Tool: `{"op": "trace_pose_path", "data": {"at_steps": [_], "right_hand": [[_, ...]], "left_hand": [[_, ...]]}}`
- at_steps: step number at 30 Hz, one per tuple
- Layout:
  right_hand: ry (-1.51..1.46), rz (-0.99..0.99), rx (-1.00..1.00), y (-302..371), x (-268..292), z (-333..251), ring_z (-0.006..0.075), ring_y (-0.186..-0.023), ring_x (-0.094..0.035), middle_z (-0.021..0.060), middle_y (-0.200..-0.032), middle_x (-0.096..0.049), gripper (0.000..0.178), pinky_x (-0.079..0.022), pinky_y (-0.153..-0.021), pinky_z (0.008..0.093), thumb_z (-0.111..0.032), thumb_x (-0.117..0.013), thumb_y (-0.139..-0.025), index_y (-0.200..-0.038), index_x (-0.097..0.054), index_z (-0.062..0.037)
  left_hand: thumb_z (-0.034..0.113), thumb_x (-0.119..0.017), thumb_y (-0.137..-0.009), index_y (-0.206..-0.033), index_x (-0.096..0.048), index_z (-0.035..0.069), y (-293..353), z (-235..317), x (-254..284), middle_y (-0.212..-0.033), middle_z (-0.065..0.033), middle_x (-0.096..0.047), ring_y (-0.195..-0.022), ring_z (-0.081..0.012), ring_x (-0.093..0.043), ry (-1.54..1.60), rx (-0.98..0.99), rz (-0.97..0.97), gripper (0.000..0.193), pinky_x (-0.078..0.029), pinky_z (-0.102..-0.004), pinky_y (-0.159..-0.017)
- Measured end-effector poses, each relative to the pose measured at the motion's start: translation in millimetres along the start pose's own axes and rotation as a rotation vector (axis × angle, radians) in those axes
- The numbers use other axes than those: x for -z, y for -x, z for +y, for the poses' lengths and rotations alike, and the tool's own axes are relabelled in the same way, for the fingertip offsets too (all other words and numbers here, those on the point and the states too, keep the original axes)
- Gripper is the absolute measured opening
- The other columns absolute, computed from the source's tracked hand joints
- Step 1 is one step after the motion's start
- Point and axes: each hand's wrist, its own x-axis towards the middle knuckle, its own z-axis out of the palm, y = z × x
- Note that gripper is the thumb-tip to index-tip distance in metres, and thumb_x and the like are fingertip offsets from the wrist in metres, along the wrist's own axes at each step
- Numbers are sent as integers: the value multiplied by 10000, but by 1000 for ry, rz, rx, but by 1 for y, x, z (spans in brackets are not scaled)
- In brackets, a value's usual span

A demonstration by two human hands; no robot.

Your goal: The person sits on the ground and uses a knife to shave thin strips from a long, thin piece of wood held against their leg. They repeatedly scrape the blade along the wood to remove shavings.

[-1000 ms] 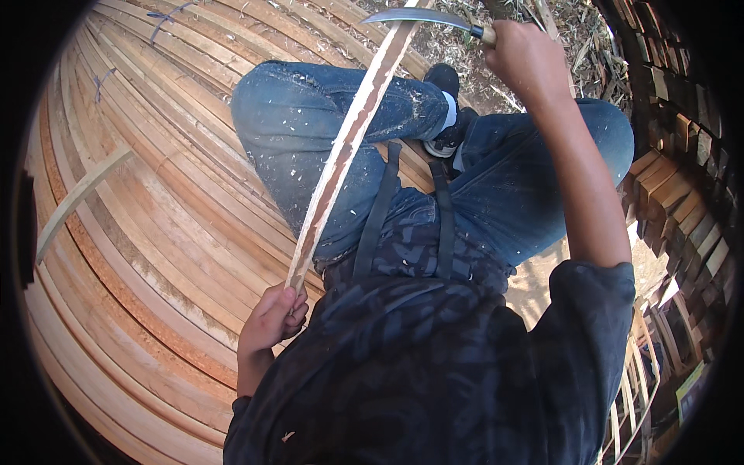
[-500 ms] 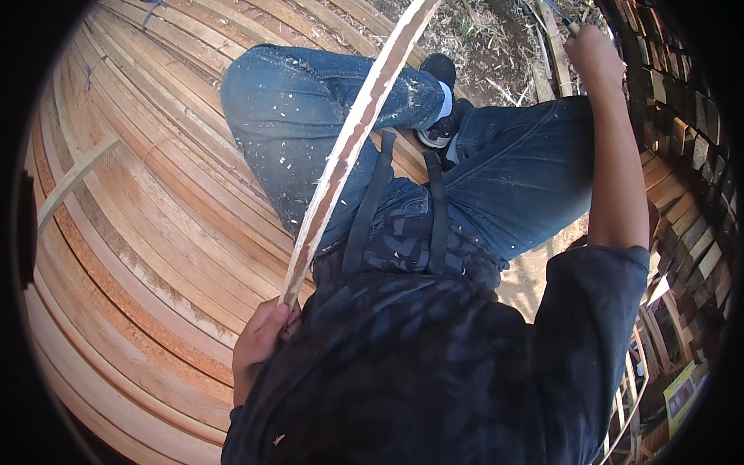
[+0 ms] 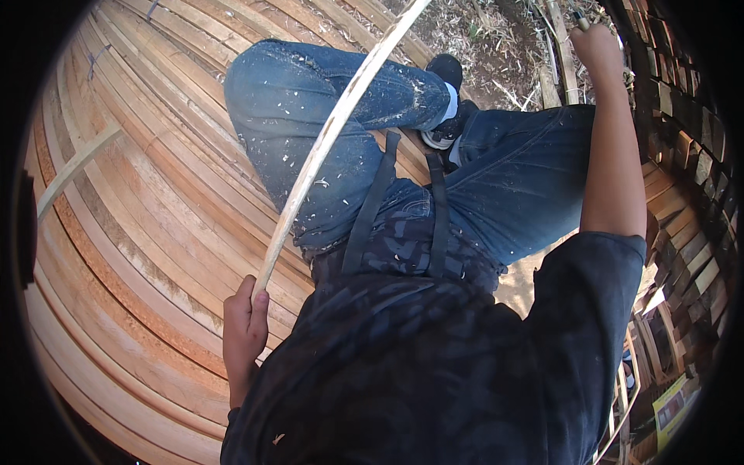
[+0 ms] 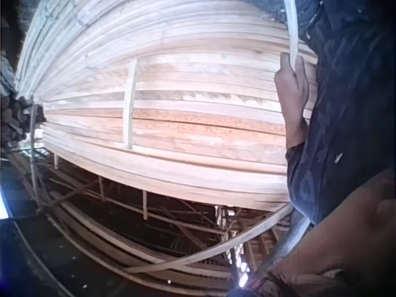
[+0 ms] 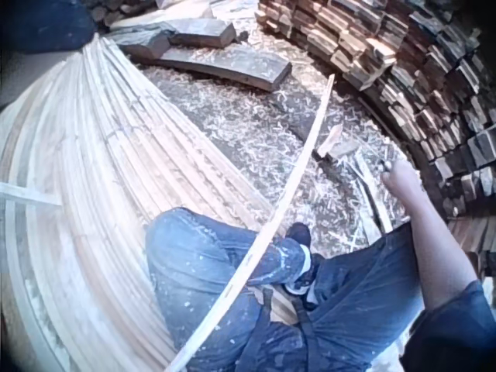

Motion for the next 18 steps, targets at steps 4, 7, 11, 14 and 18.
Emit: {"op": "trace_pose_path", "data": {"at_steps": [4,7,11,14,18], "right_hand": [[-207,-4,217,65,21,-87,420,-760,-633,240,-804,-655,308,-508,-727,483,-301,-572,-811,-874,-684,-21],[-241,-67,408,129,29,-146,386,-722,-641,191,-735,-656,230,-520,-696,469,-273,-625,-787,-838,-692,-59],[-266,3,551,143,11,-175,355,-692,-661,178,-716,-656,185,-544,-654,453,-243,-649,-766,-814,-669,-66],[-157,138,345,77,-43,-142,410,-702,-635,227,-735,-643,213,-516,-666,501,-226,-585,-811,-787,-663,-29],[-26,48,252,52,-20,-141,378,-757,-660,229,-766,-658,198,-535,-734,449,-177,-631,-720,-712,-655,19]], "left_hand": [[258,-519,-943,-819,-465,-10,-13,-8,-5,-485,-182,-415,-450,-368,-470,-59,9,70,300,-352,-410,-455],[268,-525,-944,-819,-471,-15,-24,-19,5,-480,-171,-392,-436,-345,-416,-95,-7,53,313,-346,-389,-450],[290,-555,-934,-818,-481,-22,-35,-28,2,-498,-156,-389,-446,-282,-343,2,1,13,341,-345,-354,-454],[285,-597,-913,-830,-503,-27,-48,-44,-7,-520,-145,-393,-469,-209,-342,46,-4,-25,336,-345,-341,-465],[259,-653,-879,-792,-525,-32,-54,-48,-10,-525,-84,-370,-498,-136,-334,80,-4,-54,329,-326,-319,-459]]}}
